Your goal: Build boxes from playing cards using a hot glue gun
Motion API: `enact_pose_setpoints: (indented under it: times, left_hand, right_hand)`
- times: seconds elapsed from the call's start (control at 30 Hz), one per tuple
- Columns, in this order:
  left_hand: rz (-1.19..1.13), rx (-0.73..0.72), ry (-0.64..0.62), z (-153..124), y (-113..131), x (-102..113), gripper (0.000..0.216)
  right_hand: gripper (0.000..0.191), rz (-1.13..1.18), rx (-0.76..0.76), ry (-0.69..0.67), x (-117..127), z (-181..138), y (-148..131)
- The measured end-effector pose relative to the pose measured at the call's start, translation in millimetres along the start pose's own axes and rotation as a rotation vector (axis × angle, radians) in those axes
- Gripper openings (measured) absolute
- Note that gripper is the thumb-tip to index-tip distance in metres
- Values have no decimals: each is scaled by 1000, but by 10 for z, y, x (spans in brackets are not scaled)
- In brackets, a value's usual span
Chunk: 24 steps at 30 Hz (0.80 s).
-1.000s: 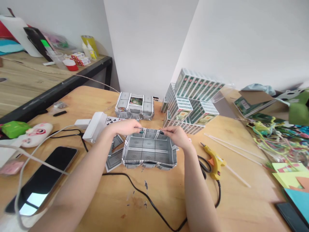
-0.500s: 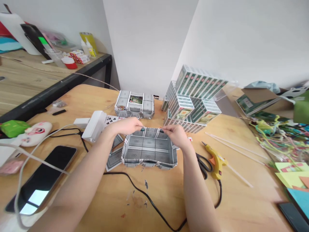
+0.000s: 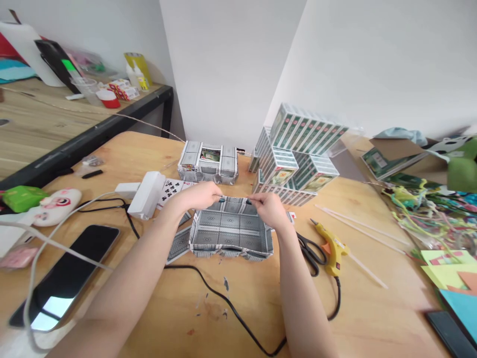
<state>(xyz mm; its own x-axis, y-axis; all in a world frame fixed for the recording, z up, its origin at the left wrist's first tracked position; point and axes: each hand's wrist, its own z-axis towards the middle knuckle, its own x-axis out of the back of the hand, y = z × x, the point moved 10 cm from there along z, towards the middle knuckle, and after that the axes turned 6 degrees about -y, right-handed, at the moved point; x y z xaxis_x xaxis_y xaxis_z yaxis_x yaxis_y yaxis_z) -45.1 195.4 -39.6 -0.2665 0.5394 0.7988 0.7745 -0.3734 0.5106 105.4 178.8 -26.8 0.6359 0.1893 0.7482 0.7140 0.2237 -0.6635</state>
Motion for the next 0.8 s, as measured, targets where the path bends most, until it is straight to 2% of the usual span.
enact_pose_setpoints:
  times: [0.57,0.8]
  left_hand:
    - [43,35,42,37,-16,6,25]
    - [20,29,205,-98,2,5,29]
  right_hand:
    - [28,-14,29,37,-38,23,-25]
    - [28,27,55,31,-62,31,13]
